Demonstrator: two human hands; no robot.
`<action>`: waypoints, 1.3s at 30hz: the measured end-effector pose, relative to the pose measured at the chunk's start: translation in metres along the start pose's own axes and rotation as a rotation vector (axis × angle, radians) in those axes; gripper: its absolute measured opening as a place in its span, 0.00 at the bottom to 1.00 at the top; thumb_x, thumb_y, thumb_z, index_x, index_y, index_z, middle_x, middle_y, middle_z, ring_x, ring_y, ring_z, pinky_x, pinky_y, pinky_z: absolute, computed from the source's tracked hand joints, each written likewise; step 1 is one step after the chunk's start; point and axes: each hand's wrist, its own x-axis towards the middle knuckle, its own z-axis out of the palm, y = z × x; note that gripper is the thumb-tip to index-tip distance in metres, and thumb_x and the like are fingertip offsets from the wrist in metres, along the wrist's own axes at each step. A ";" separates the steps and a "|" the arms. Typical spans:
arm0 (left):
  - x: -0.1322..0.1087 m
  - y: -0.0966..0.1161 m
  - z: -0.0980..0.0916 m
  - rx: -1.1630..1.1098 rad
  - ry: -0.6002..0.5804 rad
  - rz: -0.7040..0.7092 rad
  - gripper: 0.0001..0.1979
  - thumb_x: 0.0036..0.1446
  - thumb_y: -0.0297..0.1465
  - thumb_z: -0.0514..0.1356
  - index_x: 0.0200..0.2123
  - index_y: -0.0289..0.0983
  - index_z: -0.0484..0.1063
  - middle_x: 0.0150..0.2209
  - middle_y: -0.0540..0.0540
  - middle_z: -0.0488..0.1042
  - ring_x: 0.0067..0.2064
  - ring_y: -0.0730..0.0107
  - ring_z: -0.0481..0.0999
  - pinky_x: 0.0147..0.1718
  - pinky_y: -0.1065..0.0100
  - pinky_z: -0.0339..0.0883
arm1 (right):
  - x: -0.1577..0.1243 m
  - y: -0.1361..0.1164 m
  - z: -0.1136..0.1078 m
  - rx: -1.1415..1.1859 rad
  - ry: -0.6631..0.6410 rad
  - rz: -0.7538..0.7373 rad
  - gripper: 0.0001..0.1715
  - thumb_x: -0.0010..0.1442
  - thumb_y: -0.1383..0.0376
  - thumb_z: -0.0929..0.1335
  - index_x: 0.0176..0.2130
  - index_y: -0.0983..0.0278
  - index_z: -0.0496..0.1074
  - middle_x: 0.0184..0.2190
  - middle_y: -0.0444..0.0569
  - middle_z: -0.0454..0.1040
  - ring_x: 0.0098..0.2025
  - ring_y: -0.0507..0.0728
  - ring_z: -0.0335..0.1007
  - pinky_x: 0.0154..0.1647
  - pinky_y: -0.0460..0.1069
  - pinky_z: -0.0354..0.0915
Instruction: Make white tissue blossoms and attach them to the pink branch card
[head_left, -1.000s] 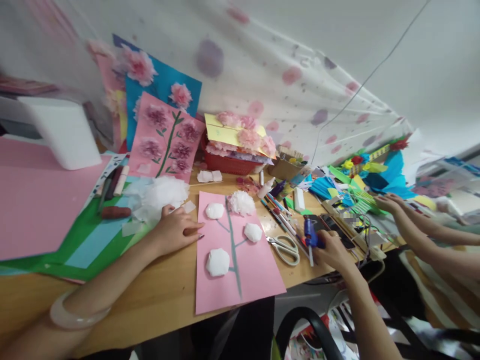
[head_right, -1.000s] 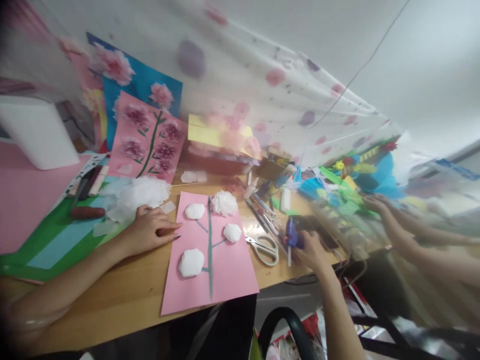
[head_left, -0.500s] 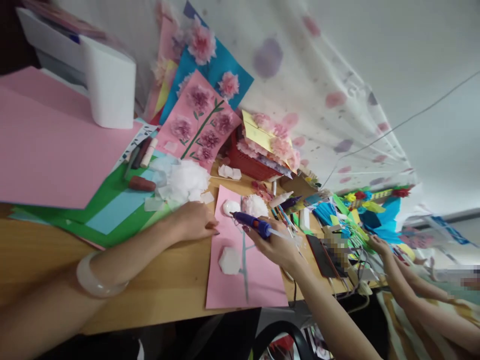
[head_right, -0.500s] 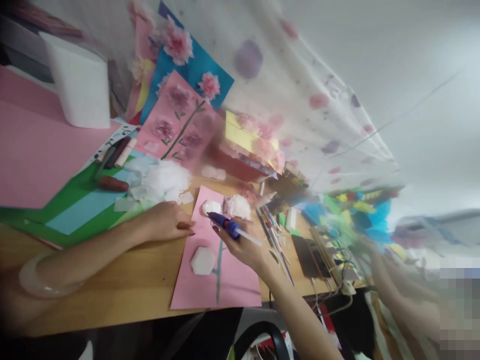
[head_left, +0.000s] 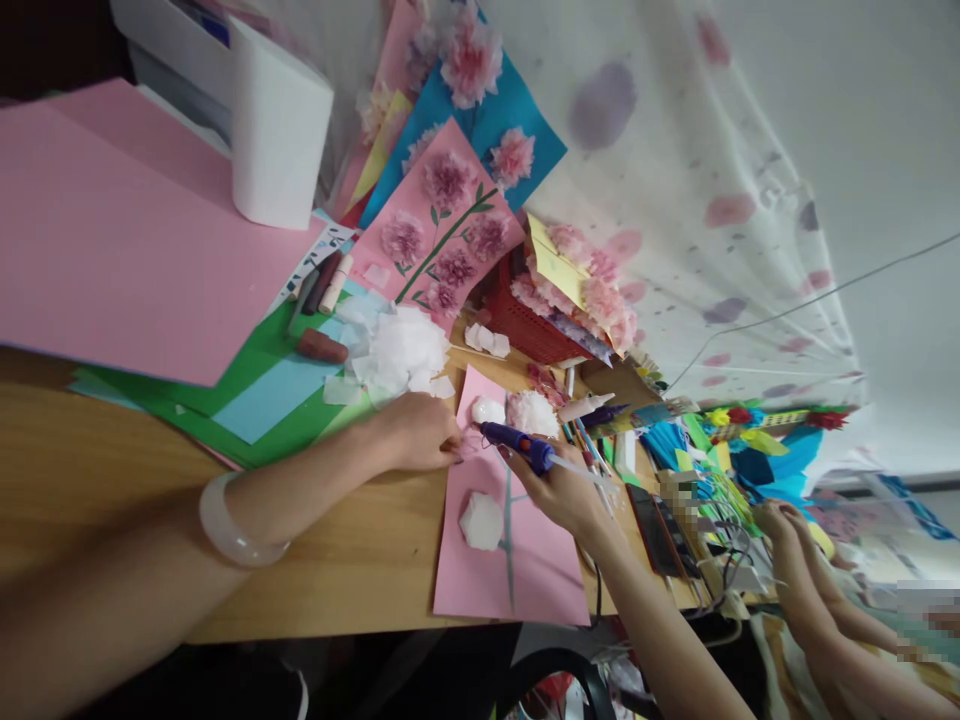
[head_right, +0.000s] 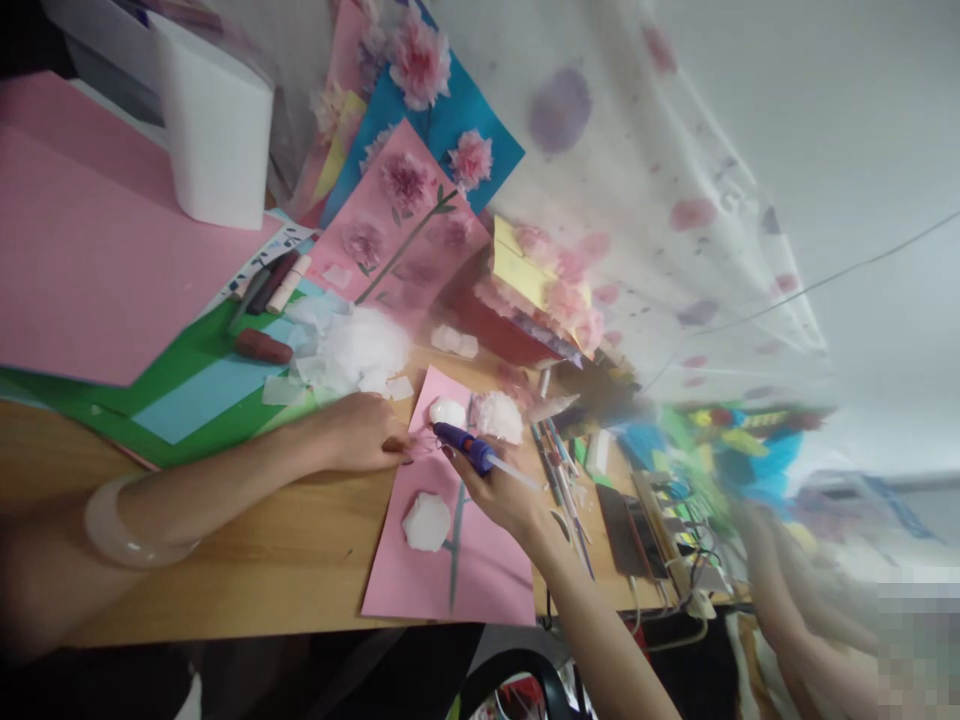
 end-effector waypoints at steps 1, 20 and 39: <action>0.000 0.000 0.001 0.000 0.015 0.001 0.18 0.61 0.40 0.56 0.28 0.41 0.81 0.30 0.44 0.82 0.33 0.59 0.78 0.29 0.65 0.56 | 0.000 0.000 0.000 -0.006 -0.010 0.003 0.23 0.63 0.50 0.62 0.24 0.61 0.67 0.20 0.47 0.72 0.22 0.54 0.65 0.24 0.47 0.56; 0.001 -0.002 0.006 -0.010 0.051 0.018 0.13 0.57 0.37 0.58 0.26 0.40 0.79 0.27 0.45 0.81 0.32 0.59 0.77 0.31 0.64 0.59 | -0.010 0.006 -0.001 -0.025 0.012 -0.002 0.21 0.63 0.52 0.63 0.24 0.61 0.65 0.21 0.47 0.70 0.22 0.54 0.64 0.25 0.48 0.55; 0.000 -0.005 0.005 0.018 0.002 0.010 0.12 0.58 0.38 0.58 0.28 0.43 0.80 0.26 0.47 0.79 0.31 0.61 0.77 0.29 0.65 0.56 | -0.003 0.032 -0.002 0.524 -0.098 0.433 0.33 0.62 0.42 0.62 0.20 0.63 0.69 0.14 0.45 0.68 0.16 0.51 0.63 0.18 0.46 0.59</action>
